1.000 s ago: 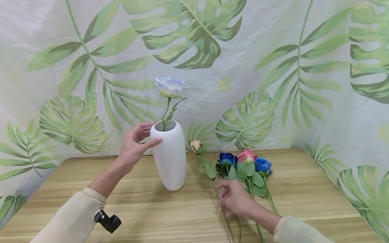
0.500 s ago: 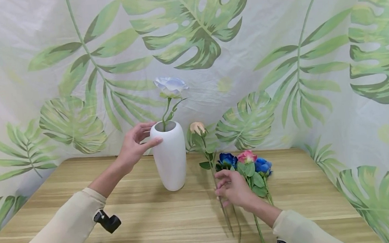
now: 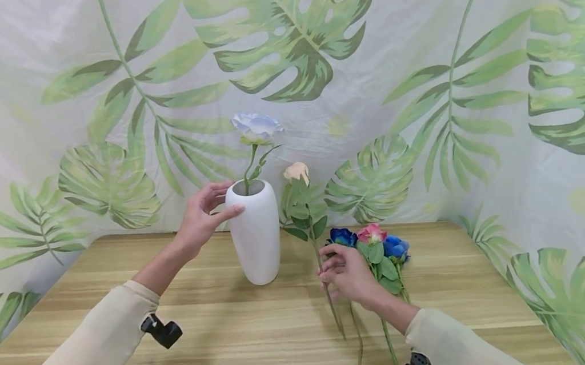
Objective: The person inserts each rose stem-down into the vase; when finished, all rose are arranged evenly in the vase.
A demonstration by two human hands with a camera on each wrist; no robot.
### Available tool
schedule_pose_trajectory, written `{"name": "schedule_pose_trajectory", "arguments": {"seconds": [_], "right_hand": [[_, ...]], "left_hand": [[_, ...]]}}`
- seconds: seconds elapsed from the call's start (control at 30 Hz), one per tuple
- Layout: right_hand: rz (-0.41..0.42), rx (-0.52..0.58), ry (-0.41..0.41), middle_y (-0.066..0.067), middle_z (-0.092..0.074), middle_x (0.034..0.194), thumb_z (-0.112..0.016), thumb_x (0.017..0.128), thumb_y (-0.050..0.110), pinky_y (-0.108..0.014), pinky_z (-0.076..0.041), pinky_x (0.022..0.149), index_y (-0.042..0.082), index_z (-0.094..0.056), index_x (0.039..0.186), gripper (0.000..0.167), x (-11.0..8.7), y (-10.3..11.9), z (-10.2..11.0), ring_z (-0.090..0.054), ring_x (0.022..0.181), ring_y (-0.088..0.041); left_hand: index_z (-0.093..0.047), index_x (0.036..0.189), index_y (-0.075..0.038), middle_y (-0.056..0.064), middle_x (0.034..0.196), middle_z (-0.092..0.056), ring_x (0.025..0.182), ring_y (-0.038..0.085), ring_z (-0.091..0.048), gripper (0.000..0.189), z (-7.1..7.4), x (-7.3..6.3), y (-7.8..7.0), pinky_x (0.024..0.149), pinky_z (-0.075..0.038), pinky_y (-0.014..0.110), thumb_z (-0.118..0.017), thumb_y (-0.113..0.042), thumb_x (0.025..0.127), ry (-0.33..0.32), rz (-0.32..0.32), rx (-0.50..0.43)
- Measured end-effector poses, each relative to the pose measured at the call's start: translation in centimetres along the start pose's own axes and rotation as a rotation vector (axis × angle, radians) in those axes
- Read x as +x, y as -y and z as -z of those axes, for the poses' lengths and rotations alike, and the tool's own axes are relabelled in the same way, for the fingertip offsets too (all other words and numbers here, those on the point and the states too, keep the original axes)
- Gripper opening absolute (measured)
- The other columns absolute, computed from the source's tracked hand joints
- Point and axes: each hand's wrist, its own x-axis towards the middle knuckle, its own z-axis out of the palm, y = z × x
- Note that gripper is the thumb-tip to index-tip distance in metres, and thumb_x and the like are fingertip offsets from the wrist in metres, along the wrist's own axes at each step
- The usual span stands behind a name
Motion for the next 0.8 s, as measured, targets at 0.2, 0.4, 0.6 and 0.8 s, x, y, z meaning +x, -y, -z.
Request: {"name": "schedule_pose_trajectory", "arguments": {"seconds": [0.2,0.4,0.6,0.8], "right_hand": [[0.016,0.059,-0.025,-0.013,-0.067,0.097,-0.057,0.098,-0.014,-0.053,-0.063,0.066,-0.005,-0.050,0.134,0.037,0.3,0.7,-0.2,-0.071,0.083,-0.034],[0.049,0.078,-0.062,-0.018,-0.068,0.101,-0.058,0.099,-0.013,-0.053,-0.063,0.069,-0.007,-0.053,0.127,0.029,0.4,1.3,-0.6,-0.073,0.083,-0.031],[0.075,0.140,-0.064,-0.020,-0.065,0.102,-0.058,0.099,-0.013,-0.052,-0.063,0.072,-0.006,-0.055,0.118,0.020,0.5,1.8,-0.8,-0.072,0.082,-0.025],[0.087,0.188,-0.077,-0.014,-0.066,0.098,-0.058,0.099,-0.013,-0.045,-0.064,0.072,-0.003,-0.054,0.112,0.016,0.8,2.3,-0.7,-0.073,0.083,-0.022]], "left_hand": [[-0.057,0.134,0.005,0.017,0.145,-0.057,0.129,0.034,-0.059,0.049,0.0,0.0,-0.1,0.095,-0.056,0.035,-0.077,0.002,0.090,0.000,0.003,0.002],[-0.057,0.135,0.005,0.017,0.145,-0.057,0.129,0.037,-0.058,0.049,0.1,0.0,0.0,0.093,-0.057,0.032,-0.077,0.002,0.090,0.001,0.004,-0.007],[-0.057,0.136,0.004,0.017,0.144,-0.057,0.130,0.037,-0.057,0.050,0.0,0.1,0.1,0.095,-0.056,0.032,-0.077,0.002,0.090,0.006,0.003,-0.013],[-0.057,0.136,0.004,0.017,0.145,-0.057,0.130,0.037,-0.056,0.050,0.1,0.0,0.1,0.094,-0.056,0.032,-0.076,0.002,0.090,0.007,0.008,-0.013]]}}
